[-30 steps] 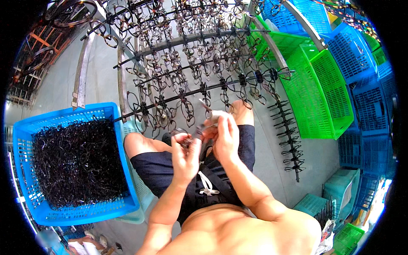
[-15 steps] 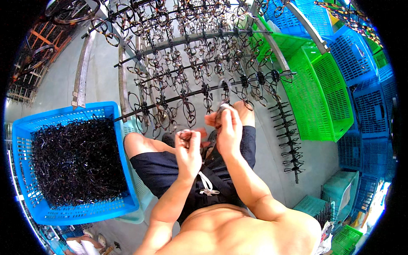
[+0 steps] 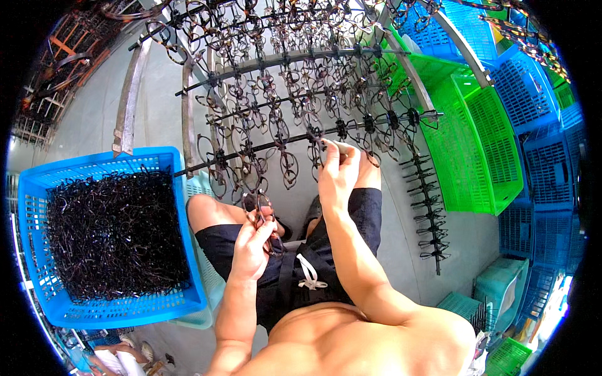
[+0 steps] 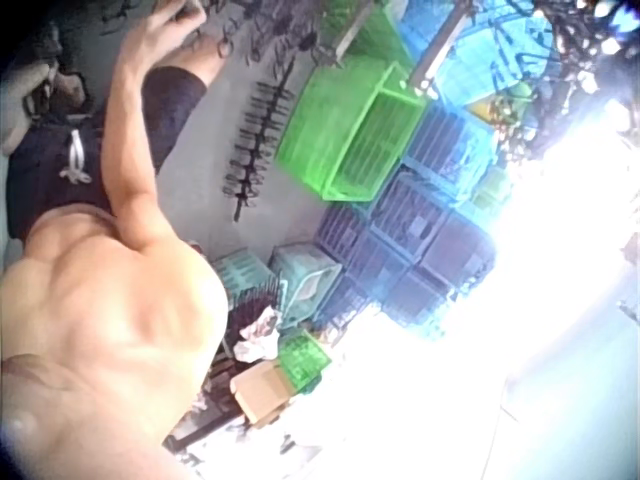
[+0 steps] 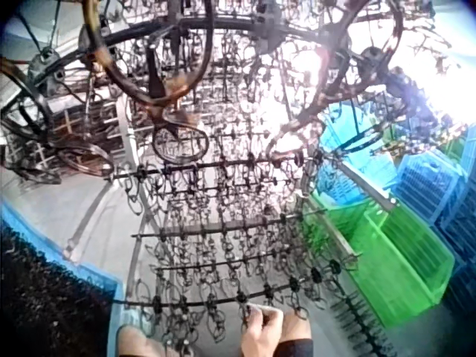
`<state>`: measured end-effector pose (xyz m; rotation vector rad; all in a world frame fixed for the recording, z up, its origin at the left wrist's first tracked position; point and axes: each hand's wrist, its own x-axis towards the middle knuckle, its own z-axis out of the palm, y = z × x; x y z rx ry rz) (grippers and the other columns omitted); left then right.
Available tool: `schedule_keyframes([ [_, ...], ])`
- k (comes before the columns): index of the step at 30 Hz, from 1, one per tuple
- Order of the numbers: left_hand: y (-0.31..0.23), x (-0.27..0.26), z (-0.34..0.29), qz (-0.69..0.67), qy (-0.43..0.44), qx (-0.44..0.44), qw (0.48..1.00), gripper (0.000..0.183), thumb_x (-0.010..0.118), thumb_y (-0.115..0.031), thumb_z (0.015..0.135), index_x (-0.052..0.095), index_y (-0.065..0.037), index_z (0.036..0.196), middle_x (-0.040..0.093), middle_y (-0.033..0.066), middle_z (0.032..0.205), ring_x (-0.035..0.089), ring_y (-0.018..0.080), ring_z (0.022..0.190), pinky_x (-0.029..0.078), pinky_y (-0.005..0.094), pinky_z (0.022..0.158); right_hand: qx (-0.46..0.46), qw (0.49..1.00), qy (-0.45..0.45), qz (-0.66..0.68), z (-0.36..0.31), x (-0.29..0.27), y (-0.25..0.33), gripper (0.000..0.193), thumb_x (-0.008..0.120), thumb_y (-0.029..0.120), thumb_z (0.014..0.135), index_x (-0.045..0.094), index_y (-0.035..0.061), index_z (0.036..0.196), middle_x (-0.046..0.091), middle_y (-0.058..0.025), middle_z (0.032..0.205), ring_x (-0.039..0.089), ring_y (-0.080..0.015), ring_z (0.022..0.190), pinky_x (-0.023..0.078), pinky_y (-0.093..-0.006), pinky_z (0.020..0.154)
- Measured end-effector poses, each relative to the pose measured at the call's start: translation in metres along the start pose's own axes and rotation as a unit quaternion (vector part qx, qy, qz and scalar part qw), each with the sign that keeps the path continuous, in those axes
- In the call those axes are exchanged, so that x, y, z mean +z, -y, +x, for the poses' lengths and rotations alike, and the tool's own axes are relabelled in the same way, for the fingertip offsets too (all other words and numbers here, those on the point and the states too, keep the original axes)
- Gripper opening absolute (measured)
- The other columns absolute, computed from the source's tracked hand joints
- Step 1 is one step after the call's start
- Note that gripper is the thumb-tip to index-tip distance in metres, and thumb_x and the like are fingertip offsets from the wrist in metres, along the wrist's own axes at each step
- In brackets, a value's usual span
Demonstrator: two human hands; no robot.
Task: The person picks up eyeglass frames from a blue basket and hangs them on a metal rack. The person repeats this process continuously, moving frames from the basket to the rack.
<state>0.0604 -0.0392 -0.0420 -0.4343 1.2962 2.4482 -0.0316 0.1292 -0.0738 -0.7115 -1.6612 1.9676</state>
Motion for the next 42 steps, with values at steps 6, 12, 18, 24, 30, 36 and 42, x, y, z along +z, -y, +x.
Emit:
schedule_keyframes([
  [6, 0.005, -0.013, 0.002, -0.002, 0.004, 0.029, 1.000, 0.012, 0.059, -0.002, 0.085, 0.060, -0.002, 0.097, 0.064, 0.0085, 0.089, 0.061, 0.0144, 0.080, 0.049, 0.0247, 0.073, -0.098, 0.995, 0.002, 0.001, 0.003, 0.000, 0.001, 0.019, 0.055, 0.010, 0.090, 0.048, -0.0008, 0.103, 0.062, -0.0084, 0.089, 0.057, -0.0120, 0.080, 0.044, -0.0226, 0.073],
  [12, -0.004, -0.008, 0.000, -0.031, -0.002, 0.052, 0.998, 0.011, 0.057, -0.003, 0.086, 0.059, -0.003, 0.098, 0.065, 0.0134, 0.090, 0.063, 0.0209, 0.084, 0.052, 0.0308, 0.072, 0.011, 0.999, 0.043, -0.032, 0.014, 0.004, 0.007, 0.018, 0.056, 0.011, 0.089, 0.049, -0.0002, 0.101, 0.063, -0.0081, 0.083, 0.058, -0.0110, 0.074, 0.046, -0.0239, 0.066],
  [18, -0.013, -0.006, 0.004, -0.021, 0.020, 0.041, 0.999, 0.013, 0.058, -0.006, 0.087, 0.058, 0.000, 0.098, 0.064, 0.0115, 0.086, 0.064, 0.0219, 0.077, 0.053, 0.0316, 0.067, -0.046, 0.995, 0.012, -0.083, 0.017, 0.011, 0.000, 0.019, 0.057, 0.016, 0.089, 0.048, 0.0009, 0.096, 0.060, -0.0055, 0.078, 0.058, -0.0124, 0.069, 0.046, -0.0250, 0.062],
  [24, -0.018, 0.013, 0.013, 0.032, 0.007, 0.076, 0.997, 0.012, 0.060, -0.007, 0.086, 0.058, -0.001, 0.096, 0.063, 0.0089, 0.082, 0.062, 0.0185, 0.070, 0.052, 0.0286, 0.065, -0.155, 0.987, -0.030, -0.025, 0.023, 0.016, -0.030, 0.022, 0.061, 0.017, 0.087, 0.050, 0.0019, 0.098, 0.060, -0.0052, 0.078, 0.057, -0.0124, 0.067, 0.046, -0.0247, 0.063],
  [30, -0.019, 0.026, 0.026, 0.082, -0.022, 0.104, 0.991, 0.011, 0.064, -0.006, 0.082, 0.060, -0.005, 0.092, 0.064, 0.0084, 0.081, 0.059, 0.0122, 0.065, 0.047, 0.0210, 0.059, -0.249, 0.933, 0.001, -0.261, 0.008, -0.003, 0.006, 0.030, 0.058, 0.018, 0.088, 0.048, 0.0019, 0.111, 0.057, -0.0132, 0.099, 0.056, -0.0184, 0.084, 0.044, -0.0304, 0.073],
  [36, -0.004, 0.045, 0.031, 0.113, -0.024, 0.090, 0.989, 0.012, 0.066, -0.012, 0.083, 0.061, -0.004, 0.090, 0.064, 0.0019, 0.081, 0.052, 0.0062, 0.062, 0.042, 0.0179, 0.057, 0.071, 0.932, 0.352, 0.056, -0.042, -0.052, 0.039, 0.024, 0.054, 0.006, 0.089, 0.051, 0.0028, 0.113, 0.059, -0.0045, 0.089, 0.053, -0.0080, 0.066, 0.043, -0.0215, 0.057],
  [42, 0.006, 0.064, 0.036, 0.026, 0.047, 0.055, 0.997, 0.014, 0.059, -0.015, 0.088, 0.057, -0.004, 0.098, 0.061, 0.0046, 0.081, 0.048, 0.0070, 0.060, 0.038, 0.0181, 0.056, 0.026, 0.978, 0.115, 0.170, 0.006, -0.060, 0.025, 0.020, 0.057, 0.007, 0.087, 0.053, 0.0054, 0.107, 0.061, -0.0039, 0.085, 0.045, -0.0042, 0.053, 0.035, -0.0174, 0.045],
])
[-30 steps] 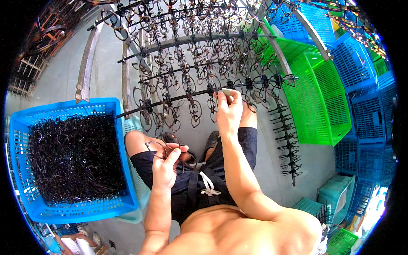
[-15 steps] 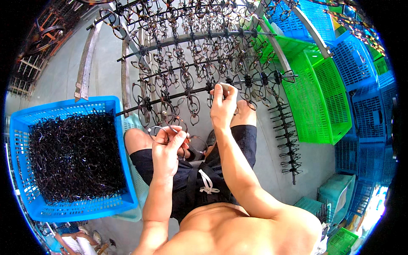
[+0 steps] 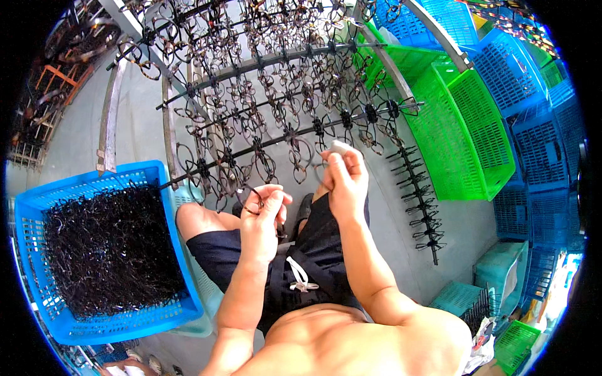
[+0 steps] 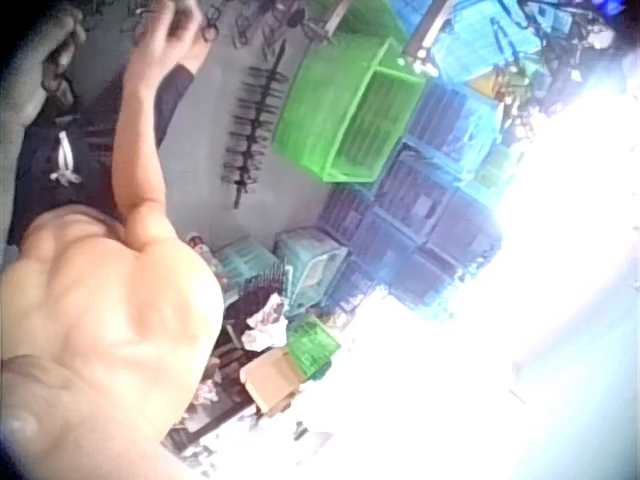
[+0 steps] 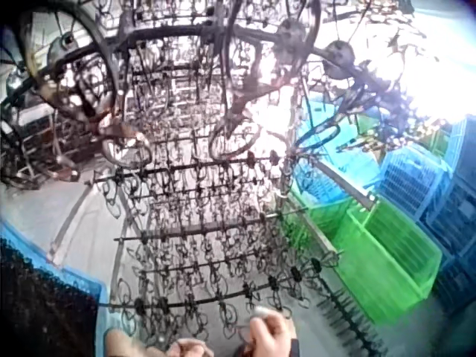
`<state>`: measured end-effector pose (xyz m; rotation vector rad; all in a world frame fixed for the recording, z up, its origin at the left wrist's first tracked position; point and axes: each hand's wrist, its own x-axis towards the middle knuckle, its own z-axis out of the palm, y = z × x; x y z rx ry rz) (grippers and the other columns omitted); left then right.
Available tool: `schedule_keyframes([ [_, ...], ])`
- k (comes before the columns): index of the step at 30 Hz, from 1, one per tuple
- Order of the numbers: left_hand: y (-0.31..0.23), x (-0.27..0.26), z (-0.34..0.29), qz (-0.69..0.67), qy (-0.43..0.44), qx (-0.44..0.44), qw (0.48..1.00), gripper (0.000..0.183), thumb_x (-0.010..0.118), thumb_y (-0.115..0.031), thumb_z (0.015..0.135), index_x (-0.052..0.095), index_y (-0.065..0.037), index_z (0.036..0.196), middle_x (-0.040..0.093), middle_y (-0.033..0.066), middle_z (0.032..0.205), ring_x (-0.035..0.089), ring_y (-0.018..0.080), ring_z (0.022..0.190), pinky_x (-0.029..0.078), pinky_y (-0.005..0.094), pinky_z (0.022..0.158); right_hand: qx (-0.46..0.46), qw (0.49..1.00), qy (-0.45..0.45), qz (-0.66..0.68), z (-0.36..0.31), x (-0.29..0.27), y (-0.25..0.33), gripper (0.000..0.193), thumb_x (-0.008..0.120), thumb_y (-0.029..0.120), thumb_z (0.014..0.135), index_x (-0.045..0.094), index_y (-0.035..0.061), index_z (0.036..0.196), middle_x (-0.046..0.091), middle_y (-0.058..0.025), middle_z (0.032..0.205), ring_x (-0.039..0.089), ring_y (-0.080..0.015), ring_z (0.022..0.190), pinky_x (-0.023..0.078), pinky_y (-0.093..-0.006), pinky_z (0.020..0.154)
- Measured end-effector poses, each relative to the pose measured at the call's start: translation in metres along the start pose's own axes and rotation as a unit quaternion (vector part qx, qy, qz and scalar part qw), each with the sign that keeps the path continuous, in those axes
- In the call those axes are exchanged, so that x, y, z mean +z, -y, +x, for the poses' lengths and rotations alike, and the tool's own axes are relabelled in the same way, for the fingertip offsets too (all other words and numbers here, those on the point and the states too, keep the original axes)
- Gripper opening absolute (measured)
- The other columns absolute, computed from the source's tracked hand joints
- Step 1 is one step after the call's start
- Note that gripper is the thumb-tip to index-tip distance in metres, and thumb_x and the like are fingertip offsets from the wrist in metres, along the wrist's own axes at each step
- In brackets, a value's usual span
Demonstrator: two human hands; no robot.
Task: The person picks up eyeglass frames from a blue basket and hangs them on a metal rack. The person repeats this process continuously, moving frames from the basket to the rack.
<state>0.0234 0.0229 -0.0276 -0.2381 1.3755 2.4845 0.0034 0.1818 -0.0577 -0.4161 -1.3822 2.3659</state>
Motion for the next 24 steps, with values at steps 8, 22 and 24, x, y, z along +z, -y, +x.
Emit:
schedule_keyframes([
  [8, -0.001, 0.023, 0.016, 0.028, 0.012, -0.003, 1.000, 0.024, 0.056, -0.022, 0.090, 0.055, -0.005, 0.107, 0.052, 0.0005, 0.067, 0.042, 0.0069, 0.051, 0.033, 0.0184, 0.046, 0.121, 0.981, 0.147, -0.023, -0.012, 0.001, 0.032, 0.020, 0.062, 0.007, 0.083, 0.055, 0.0065, 0.102, 0.057, 0.0008, 0.080, 0.045, -0.0037, 0.058, 0.033, -0.0180, 0.045],
  [22, -0.006, 0.005, 0.018, 0.005, 0.097, -0.094, 0.991, 0.024, 0.047, -0.016, 0.094, 0.050, -0.003, 0.114, 0.050, 0.0023, 0.088, 0.045, 0.0082, 0.075, 0.039, 0.0203, 0.067, -0.011, 0.976, -0.060, -0.209, 0.042, -0.013, -0.010, 0.011, 0.053, 0.012, 0.091, 0.053, 0.0041, 0.098, 0.052, 0.0001, 0.061, 0.047, -0.0065, 0.045, 0.036, -0.0217, 0.041],
  [24, -0.007, -0.001, 0.009, 0.038, 0.098, -0.083, 0.991, 0.022, 0.047, -0.012, 0.093, 0.052, -0.003, 0.112, 0.053, 0.0026, 0.090, 0.047, 0.0089, 0.076, 0.041, 0.0209, 0.068, -0.012, 0.984, -0.083, -0.158, 0.047, -0.007, -0.015, 0.012, 0.054, 0.012, 0.090, 0.052, 0.0042, 0.099, 0.058, -0.0024, 0.069, 0.047, -0.0063, 0.045, 0.035, -0.0216, 0.040],
])
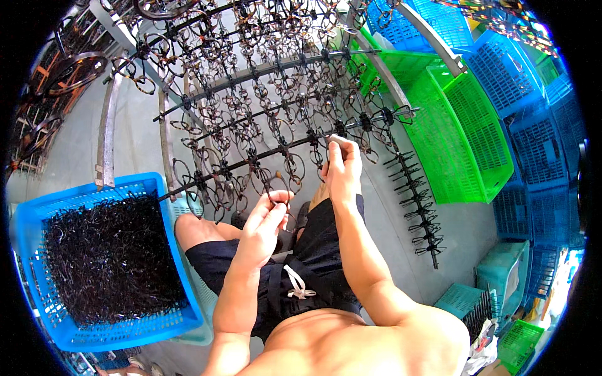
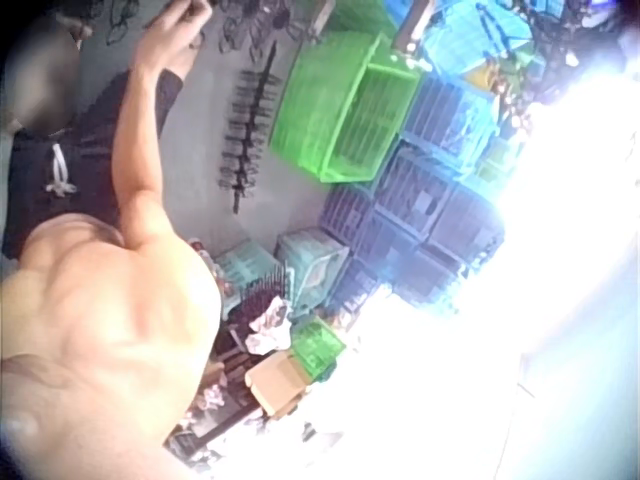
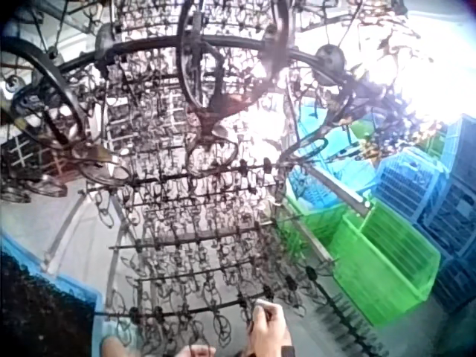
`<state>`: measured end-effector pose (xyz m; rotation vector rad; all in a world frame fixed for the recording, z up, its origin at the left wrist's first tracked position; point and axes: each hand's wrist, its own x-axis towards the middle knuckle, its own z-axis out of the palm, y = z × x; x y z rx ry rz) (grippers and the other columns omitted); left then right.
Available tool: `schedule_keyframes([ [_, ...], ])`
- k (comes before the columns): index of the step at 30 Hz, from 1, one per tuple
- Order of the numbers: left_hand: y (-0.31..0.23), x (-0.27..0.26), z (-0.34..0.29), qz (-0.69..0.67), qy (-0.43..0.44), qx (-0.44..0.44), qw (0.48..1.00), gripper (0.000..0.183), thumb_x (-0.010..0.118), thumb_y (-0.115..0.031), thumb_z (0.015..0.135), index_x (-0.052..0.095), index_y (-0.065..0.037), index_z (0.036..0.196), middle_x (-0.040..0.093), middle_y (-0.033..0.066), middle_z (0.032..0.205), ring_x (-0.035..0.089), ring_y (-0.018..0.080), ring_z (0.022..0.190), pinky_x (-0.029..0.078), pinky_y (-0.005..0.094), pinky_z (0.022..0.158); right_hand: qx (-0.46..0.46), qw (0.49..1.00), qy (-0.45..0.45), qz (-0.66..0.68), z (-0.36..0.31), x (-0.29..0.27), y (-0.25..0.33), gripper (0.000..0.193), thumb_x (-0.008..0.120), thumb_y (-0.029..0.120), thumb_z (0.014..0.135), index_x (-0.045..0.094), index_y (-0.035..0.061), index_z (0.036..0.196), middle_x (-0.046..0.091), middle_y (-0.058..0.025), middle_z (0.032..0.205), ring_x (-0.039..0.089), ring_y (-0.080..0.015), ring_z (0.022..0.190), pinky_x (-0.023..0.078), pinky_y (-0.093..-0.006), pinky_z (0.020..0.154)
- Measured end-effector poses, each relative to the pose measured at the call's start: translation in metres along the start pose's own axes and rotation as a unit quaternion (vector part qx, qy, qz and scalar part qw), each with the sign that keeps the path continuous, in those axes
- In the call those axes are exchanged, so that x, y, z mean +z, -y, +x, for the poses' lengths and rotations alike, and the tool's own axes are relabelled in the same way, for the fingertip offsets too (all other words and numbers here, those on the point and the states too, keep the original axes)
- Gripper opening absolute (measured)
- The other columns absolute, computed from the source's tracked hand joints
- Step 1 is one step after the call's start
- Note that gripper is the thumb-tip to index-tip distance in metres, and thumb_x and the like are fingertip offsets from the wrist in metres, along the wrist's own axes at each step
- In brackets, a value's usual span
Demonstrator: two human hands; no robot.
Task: The person picks up eyeglass frames from a blue basket and hangs them on a metal rack. The person repeats this process continuously, moving frames from the basket to the rack.
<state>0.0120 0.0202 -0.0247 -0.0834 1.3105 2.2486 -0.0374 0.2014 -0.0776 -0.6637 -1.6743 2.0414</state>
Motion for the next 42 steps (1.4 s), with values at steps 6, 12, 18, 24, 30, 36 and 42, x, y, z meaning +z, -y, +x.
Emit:
schedule_keyframes([
  [6, -0.004, -0.002, -0.005, 0.014, -0.060, 0.026, 0.998, 0.023, 0.055, -0.001, 0.087, 0.054, -0.001, 0.110, 0.056, 0.0025, 0.087, 0.052, 0.0103, 0.070, 0.045, 0.0208, 0.063, -0.002, 0.999, 0.004, -0.045, 0.009, 0.010, 0.020, 0.012, 0.053, 0.010, 0.089, 0.047, 0.0026, 0.097, 0.061, -0.0037, 0.079, 0.051, -0.0075, 0.056, 0.040, -0.0229, 0.049],
  [12, -0.002, 0.005, -0.006, 0.170, -0.061, 0.087, 0.980, 0.034, 0.059, 0.005, 0.080, 0.052, -0.001, 0.113, 0.059, 0.0052, 0.091, 0.057, 0.0125, 0.081, 0.048, 0.0245, 0.073, -0.030, 0.999, -0.011, -0.020, 0.024, 0.008, -0.005, 0.012, 0.054, 0.011, 0.089, 0.046, 0.0038, 0.093, 0.056, -0.0015, 0.074, 0.052, -0.0084, 0.065, 0.042, -0.0225, 0.059],
  [18, 0.007, -0.036, -0.019, 0.269, -0.028, 0.134, 0.953, 0.027, 0.060, 0.004, 0.081, 0.055, -0.002, 0.106, 0.064, 0.0092, 0.094, 0.062, 0.0146, 0.086, 0.050, 0.0263, 0.076, -0.093, 0.990, -0.021, -0.103, 0.016, 0.010, -0.008, 0.025, 0.060, 0.017, 0.088, 0.050, 0.0044, 0.108, 0.056, -0.0097, 0.094, 0.055, -0.0145, 0.080, 0.046, -0.0273, 0.072],
  [24, -0.030, -0.051, -0.040, 0.377, 0.138, 0.163, 0.901, 0.026, 0.063, -0.002, 0.077, 0.055, 0.000, 0.102, 0.067, 0.0120, 0.084, 0.066, 0.0196, 0.079, 0.050, 0.0284, 0.068, -0.171, 0.850, 0.446, -0.222, -0.082, 0.007, 0.039, 0.025, 0.056, 0.006, 0.084, 0.054, -0.0007, 0.109, 0.056, -0.0149, 0.091, 0.055, -0.0234, 0.075, 0.045, -0.0308, 0.072],
  [30, -0.061, -0.130, -0.058, 0.230, -0.150, 0.278, 0.920, 0.024, 0.060, -0.002, 0.079, 0.057, -0.002, 0.103, 0.062, 0.0087, 0.089, 0.061, 0.0200, 0.078, 0.049, 0.0311, 0.068, 0.022, 0.932, 0.360, -0.024, -0.064, -0.021, 0.050, 0.017, 0.052, 0.006, 0.089, 0.054, -0.0020, 0.104, 0.060, -0.0063, 0.077, 0.048, -0.0068, 0.047, 0.036, -0.0195, 0.040],
  [36, 0.019, -0.399, -0.113, 0.424, -0.445, -0.044, 0.788, 0.068, 0.046, -0.055, 0.086, 0.055, 0.007, 0.110, 0.056, 0.0264, 0.113, 0.054, 0.0350, 0.106, 0.041, 0.0398, 0.089, -0.120, 0.992, -0.037, 0.008, 0.024, -0.047, 0.044, 0.015, 0.053, 0.013, 0.091, 0.053, 0.0035, 0.102, 0.064, -0.0107, 0.096, 0.044, -0.0070, 0.043, 0.035, -0.0212, 0.036],
  [42, 0.002, -0.341, -0.106, 0.489, -0.430, -0.072, 0.755, 0.036, 0.059, -0.030, 0.085, 0.050, 0.004, 0.094, 0.057, 0.0152, 0.083, 0.055, 0.0233, 0.080, 0.043, 0.0354, 0.073, -0.077, 0.995, 0.005, 0.056, 0.054, -0.059, 0.011, 0.007, 0.051, 0.010, 0.091, 0.050, 0.0037, 0.095, 0.062, -0.0105, 0.098, 0.041, -0.0072, 0.040, 0.032, -0.0213, 0.035],
])
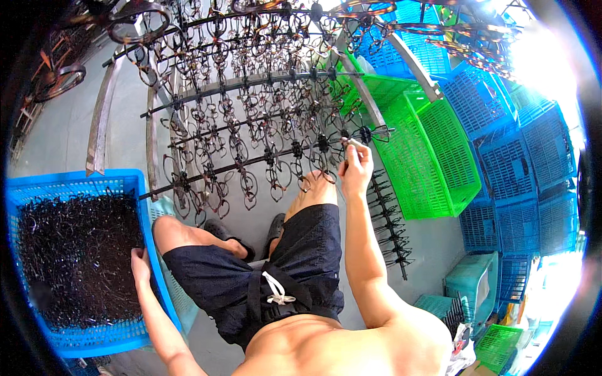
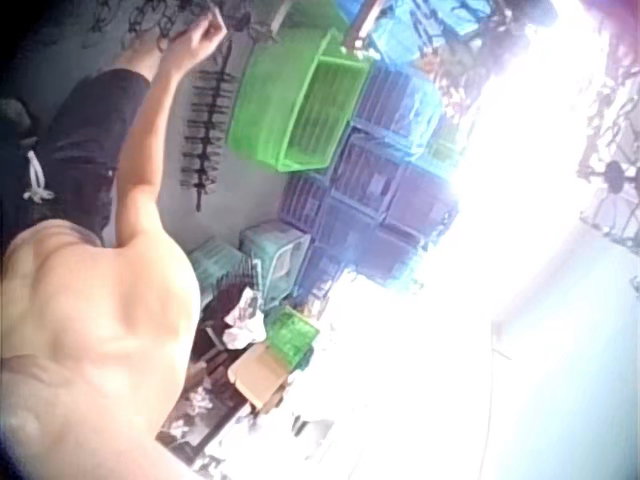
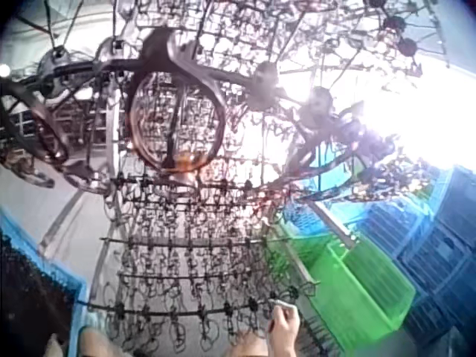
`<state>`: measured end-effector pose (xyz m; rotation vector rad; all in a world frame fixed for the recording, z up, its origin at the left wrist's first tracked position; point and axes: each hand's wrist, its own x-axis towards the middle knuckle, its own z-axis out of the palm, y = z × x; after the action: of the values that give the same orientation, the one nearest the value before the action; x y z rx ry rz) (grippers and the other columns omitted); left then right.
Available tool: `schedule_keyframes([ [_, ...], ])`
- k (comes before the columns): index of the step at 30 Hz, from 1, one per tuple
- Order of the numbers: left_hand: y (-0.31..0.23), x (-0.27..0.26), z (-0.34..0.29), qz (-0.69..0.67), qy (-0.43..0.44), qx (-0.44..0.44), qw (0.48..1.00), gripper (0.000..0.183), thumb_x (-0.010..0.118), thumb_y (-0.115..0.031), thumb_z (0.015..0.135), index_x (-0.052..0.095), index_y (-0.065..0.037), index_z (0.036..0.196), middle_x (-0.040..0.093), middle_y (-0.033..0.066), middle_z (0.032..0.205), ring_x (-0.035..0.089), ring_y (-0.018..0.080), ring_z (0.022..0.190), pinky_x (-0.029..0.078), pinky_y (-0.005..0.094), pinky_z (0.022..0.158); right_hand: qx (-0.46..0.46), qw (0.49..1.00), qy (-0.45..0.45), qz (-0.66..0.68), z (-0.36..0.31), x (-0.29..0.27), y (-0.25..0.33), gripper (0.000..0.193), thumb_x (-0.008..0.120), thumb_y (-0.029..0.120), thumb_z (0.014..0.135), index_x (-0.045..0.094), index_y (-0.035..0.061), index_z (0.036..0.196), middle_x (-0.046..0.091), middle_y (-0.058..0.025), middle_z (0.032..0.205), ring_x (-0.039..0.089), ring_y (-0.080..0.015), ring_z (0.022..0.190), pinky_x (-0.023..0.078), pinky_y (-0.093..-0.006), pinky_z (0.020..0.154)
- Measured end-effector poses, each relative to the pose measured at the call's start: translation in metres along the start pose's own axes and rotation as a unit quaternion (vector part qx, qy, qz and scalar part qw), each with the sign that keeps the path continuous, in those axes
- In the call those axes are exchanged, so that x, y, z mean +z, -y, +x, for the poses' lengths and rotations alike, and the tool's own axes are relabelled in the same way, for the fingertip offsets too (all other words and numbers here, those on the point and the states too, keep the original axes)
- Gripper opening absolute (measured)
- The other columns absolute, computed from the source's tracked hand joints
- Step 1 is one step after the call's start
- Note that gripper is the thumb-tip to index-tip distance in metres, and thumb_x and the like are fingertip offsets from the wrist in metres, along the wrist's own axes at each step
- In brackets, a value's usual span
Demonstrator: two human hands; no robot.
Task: The person picks up eyeglass frames from a blue basket and hangs them on a metal rack. The person repeats this process continuously, moving frames from the basket to the rack.
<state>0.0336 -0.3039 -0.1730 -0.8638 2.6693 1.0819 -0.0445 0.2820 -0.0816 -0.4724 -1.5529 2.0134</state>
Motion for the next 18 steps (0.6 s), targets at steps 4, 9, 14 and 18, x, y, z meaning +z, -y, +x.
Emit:
schedule_keyframes([
  [4, -0.005, -0.013, -0.018, 0.054, -0.054, 0.115, 0.990, 0.020, 0.061, -0.008, 0.079, 0.050, 0.001, 0.092, 0.052, 0.0099, 0.074, 0.050, 0.0193, 0.072, 0.043, 0.0327, 0.069, 0.051, 0.997, 0.010, -0.054, -0.001, 0.013, 0.020, 0.007, 0.051, 0.010, 0.090, 0.047, 0.0046, 0.093, 0.063, -0.0090, 0.083, 0.038, -0.0058, 0.037, 0.028, -0.0207, 0.032],
  [9, -0.035, -0.045, -0.027, -0.074, -0.134, 0.136, 0.979, 0.021, 0.059, -0.005, 0.081, 0.044, -0.003, 0.095, 0.048, 0.0031, 0.081, 0.047, 0.0135, 0.074, 0.041, 0.0289, 0.071, 0.044, 0.996, -0.001, -0.081, 0.009, 0.016, 0.011, 0.007, 0.051, 0.012, 0.090, 0.046, 0.0071, 0.092, 0.061, -0.0086, 0.077, 0.034, -0.0043, 0.036, 0.024, -0.0196, 0.030],
  [14, -0.057, -0.050, -0.057, -0.169, -0.184, 0.219, 0.943, 0.020, 0.057, -0.004, 0.085, 0.043, -0.002, 0.099, 0.048, 0.0065, 0.084, 0.051, 0.0160, 0.078, 0.046, 0.0277, 0.070, -0.029, 0.994, -0.028, -0.101, 0.016, 0.025, -0.022, 0.013, 0.057, 0.015, 0.088, 0.050, 0.0051, 0.092, 0.059, -0.0042, 0.070, 0.050, -0.0084, 0.057, 0.040, -0.0223, 0.052],
  [18, -0.132, -0.044, -0.102, -0.162, -0.127, 0.288, 0.935, 0.013, 0.059, -0.006, 0.084, 0.048, -0.004, 0.092, 0.053, 0.0048, 0.081, 0.051, 0.0104, 0.064, 0.045, 0.0239, 0.056, -0.026, 0.995, -0.035, -0.095, 0.012, 0.011, -0.010, 0.021, 0.060, 0.019, 0.087, 0.050, 0.0027, 0.096, 0.060, -0.0079, 0.079, 0.053, -0.0120, 0.062, 0.043, -0.0276, 0.058],
])
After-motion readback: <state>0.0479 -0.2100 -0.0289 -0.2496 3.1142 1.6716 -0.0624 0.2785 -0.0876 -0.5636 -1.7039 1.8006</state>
